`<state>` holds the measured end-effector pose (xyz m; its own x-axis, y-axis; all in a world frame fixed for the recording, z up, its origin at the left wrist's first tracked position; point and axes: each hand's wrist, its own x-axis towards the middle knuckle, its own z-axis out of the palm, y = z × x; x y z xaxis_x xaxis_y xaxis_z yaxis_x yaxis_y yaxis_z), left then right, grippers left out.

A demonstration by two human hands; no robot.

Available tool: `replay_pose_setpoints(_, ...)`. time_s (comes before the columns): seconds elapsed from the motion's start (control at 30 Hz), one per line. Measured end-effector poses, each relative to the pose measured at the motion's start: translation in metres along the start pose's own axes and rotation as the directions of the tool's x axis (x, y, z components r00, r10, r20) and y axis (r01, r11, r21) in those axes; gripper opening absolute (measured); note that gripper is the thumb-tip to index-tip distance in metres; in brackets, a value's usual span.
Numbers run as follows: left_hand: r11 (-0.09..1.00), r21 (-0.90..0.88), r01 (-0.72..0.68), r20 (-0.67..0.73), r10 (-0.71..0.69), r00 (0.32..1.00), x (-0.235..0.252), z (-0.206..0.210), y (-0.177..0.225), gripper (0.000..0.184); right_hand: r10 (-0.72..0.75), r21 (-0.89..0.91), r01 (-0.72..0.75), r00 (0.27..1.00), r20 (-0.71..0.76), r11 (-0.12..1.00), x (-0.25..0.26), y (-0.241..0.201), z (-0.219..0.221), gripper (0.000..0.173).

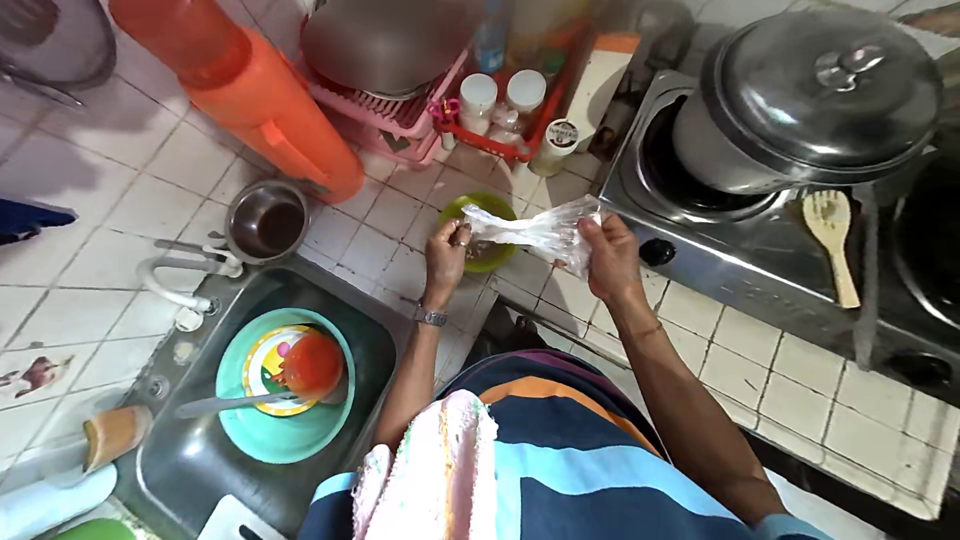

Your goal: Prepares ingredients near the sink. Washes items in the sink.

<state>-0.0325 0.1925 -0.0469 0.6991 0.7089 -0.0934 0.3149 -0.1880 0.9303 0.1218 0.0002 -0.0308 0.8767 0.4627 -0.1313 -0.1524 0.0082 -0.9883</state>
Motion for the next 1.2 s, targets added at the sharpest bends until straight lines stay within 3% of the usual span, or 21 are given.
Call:
replay_pose_setpoints(0.1,0.998,0.062,-0.025,0.057,0.021,0.998,0.006,-0.017,-0.007,0.035,-0.120,-0.134,0.127,0.991,0.055,0.983,0.003,-0.012,-0.004,0.008)
replay_pose_setpoints(0.2,0.960,0.246,-0.130,-0.016,0.138,0.990,0.009,-0.027,-0.019,0.026,-0.233,-0.228,0.241,0.970,0.061,0.943,0.006,-0.025,-0.004,0.013)
replay_pose_setpoints(0.33,0.900,0.423,-0.105,-0.081,0.153,0.985,0.007,-0.018,-0.032,0.026,-0.278,-0.397,0.306,0.952,0.127,0.865,0.014,0.004,0.003,0.024)
replay_pose_setpoints(0.53,0.915,0.402,-0.045,0.053,0.026,0.998,0.006,-0.015,-0.044,0.026,-0.260,-0.437,0.297,0.955,0.143,0.849,0.025,0.000,-0.007,0.024)
replay_pose_setpoints(0.7,0.902,0.416,-0.114,-0.054,0.149,0.987,0.002,-0.009,-0.039,0.023,-0.385,-0.453,0.394,0.916,0.116,0.800,0.015,-0.032,-0.012,0.023)
replay_pose_setpoints(0.77,0.879,0.469,-0.092,0.033,0.086,0.996,0.001,-0.009,-0.034,0.023,-0.378,-0.495,0.397,0.915,0.143,0.773,0.012,-0.021,-0.007,0.023)
replay_pose_setpoints(0.83,0.862,0.503,-0.067,0.109,0.013,0.994,0.002,-0.008,-0.031,0.037,-0.314,-0.529,0.355,0.934,0.170,0.771,0.015,0.002,-0.005,0.024)
replay_pose_setpoints(1.03,0.879,0.473,-0.067,0.023,0.064,0.998,-0.001,-0.008,-0.043,0.023,-0.328,-0.500,0.350,0.935,0.134,0.792,0.014,-0.004,-0.013,0.024)
replay_pose_setpoints(1.2,0.894,0.448,0.000,-0.038,0.019,0.999,-0.007,-0.004,-0.045,0.027,-0.353,-0.478,0.361,0.929,0.112,0.800,0.010,0.005,-0.005,0.023)
